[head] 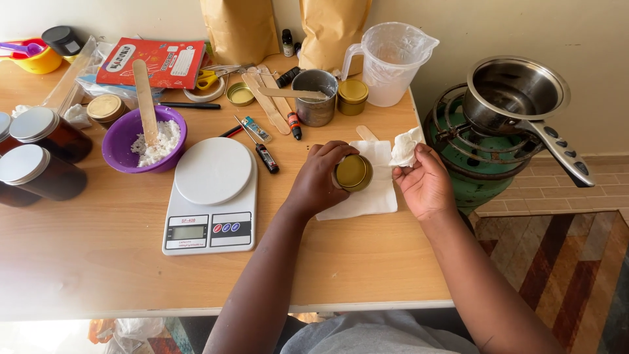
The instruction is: Stirring melted wax in a pot on a portable stove and cleaning metal candle tins with a cloth.
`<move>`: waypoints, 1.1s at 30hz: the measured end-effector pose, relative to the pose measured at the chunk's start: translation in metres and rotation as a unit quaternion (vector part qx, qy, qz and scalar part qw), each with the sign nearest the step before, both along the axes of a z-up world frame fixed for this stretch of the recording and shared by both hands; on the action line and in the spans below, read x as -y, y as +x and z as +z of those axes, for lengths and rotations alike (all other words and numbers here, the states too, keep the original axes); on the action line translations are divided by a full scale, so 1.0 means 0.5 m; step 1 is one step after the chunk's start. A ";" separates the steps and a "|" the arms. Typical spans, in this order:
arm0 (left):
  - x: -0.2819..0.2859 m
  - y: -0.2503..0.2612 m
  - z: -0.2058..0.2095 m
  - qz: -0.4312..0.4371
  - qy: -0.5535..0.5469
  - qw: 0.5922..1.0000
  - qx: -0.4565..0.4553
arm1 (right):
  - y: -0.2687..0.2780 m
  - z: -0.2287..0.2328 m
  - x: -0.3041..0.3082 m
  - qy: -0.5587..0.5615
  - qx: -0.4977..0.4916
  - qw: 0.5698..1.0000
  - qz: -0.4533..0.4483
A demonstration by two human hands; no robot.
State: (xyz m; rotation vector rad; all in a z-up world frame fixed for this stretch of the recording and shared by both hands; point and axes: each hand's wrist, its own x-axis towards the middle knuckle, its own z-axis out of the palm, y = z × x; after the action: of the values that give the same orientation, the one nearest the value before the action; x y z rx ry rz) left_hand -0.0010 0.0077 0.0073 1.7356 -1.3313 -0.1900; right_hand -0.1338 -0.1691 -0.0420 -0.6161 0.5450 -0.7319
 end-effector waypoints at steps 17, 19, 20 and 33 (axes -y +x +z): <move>0.009 0.011 -0.036 0.051 0.033 0.979 -0.197 | 0.010 0.028 -0.038 -0.106 -0.067 0.992 0.007; 0.011 0.014 -0.044 0.044 0.019 0.985 -0.166 | 0.011 0.021 -0.037 -0.111 -0.077 0.991 0.022; 0.010 0.013 -0.039 0.044 0.019 0.985 -0.167 | 0.012 0.017 -0.036 -0.111 -0.077 0.991 0.022; 0.023 -0.035 -0.014 0.072 -0.109 0.946 -0.297 | 0.016 -0.005 -0.079 -0.263 0.030 0.964 0.019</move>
State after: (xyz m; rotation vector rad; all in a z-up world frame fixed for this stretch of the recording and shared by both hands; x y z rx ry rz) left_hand -0.0184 -0.0040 0.0004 1.4220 -0.7484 -0.4276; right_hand -0.1260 -0.1297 -0.0443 -1.0908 0.2769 -0.8626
